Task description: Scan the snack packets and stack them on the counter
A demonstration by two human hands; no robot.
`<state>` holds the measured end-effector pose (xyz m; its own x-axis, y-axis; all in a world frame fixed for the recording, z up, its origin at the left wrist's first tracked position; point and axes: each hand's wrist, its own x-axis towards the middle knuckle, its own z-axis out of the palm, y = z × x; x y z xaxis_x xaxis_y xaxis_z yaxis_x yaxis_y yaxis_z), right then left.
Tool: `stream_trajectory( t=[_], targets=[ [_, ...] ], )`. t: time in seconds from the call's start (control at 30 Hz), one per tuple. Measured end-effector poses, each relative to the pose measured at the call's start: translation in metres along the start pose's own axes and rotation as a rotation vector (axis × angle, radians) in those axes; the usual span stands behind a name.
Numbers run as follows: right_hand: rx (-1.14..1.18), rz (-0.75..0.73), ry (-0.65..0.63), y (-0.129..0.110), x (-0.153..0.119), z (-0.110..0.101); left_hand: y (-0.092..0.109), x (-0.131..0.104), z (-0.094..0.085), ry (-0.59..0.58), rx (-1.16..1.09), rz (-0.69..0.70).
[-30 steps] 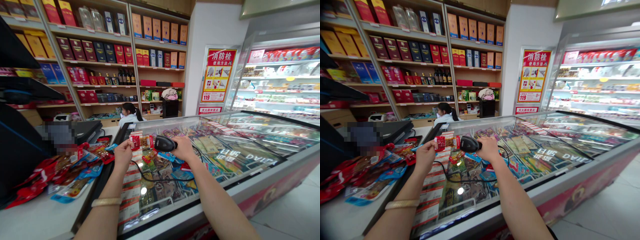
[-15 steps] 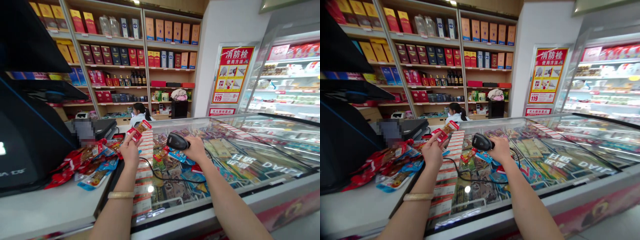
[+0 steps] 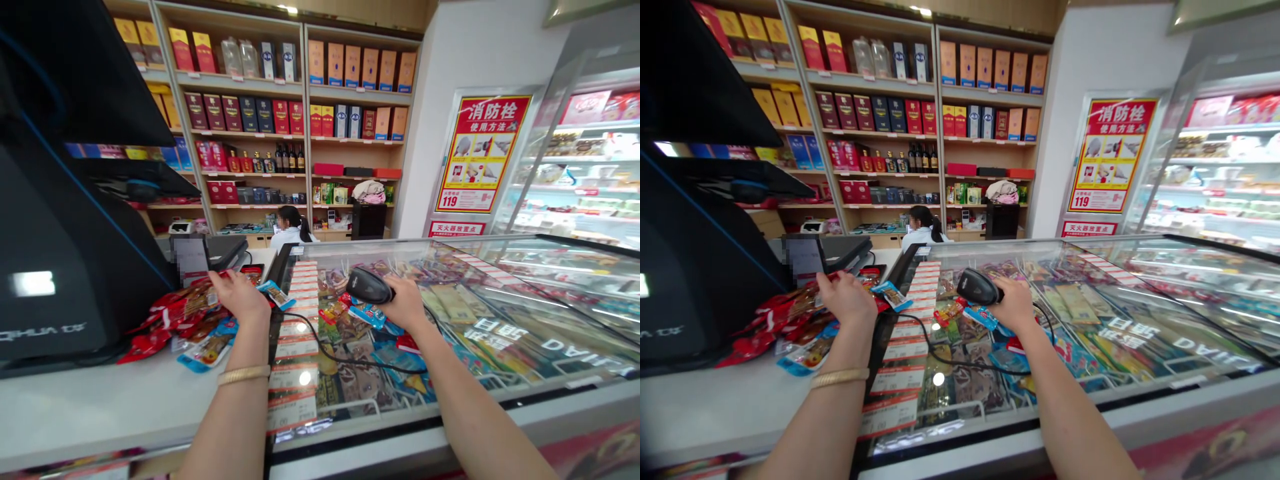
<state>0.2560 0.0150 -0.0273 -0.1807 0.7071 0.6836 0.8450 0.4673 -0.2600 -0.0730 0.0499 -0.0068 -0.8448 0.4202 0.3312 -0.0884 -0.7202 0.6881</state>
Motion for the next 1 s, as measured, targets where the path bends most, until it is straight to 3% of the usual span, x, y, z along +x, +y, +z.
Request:
stream_trajectory(
  t=[0.1,0.37,0.43,0.5,0.63,0.73,0.83,1.0],
  targets=[
    [-0.008,0.010,-0.005,0.000,0.000,0.000,0.000,-0.007,0.005,0.032,-0.029,-0.043],
    [-0.010,0.049,0.000,-0.005,0.003,-0.007,-0.003,-0.027,0.006,-0.061,0.167,-0.030],
    [-0.011,0.072,0.021,-0.007,0.004,-0.009,-0.004,-0.041,0.010,-0.187,0.254,-0.029],
    [-0.020,0.096,0.038,-0.008,0.004,-0.010,-0.006,-0.058,0.014,-0.405,0.412,-0.021],
    [-0.034,0.119,0.047,-0.008,0.004,-0.010,-0.012,-0.089,0.014,-0.857,0.916,0.114],
    [-0.027,0.105,0.046,-0.008,0.004,-0.010,-0.019,-0.102,0.009,-1.080,1.259,0.221],
    [-0.027,0.105,0.039,-0.008,0.005,-0.010,-0.025,-0.106,0.006,-1.174,1.402,0.262],
    [-0.027,0.119,0.028,-0.009,0.005,-0.011,-0.023,-0.103,0.008,-1.145,1.392,0.184]
  ],
)
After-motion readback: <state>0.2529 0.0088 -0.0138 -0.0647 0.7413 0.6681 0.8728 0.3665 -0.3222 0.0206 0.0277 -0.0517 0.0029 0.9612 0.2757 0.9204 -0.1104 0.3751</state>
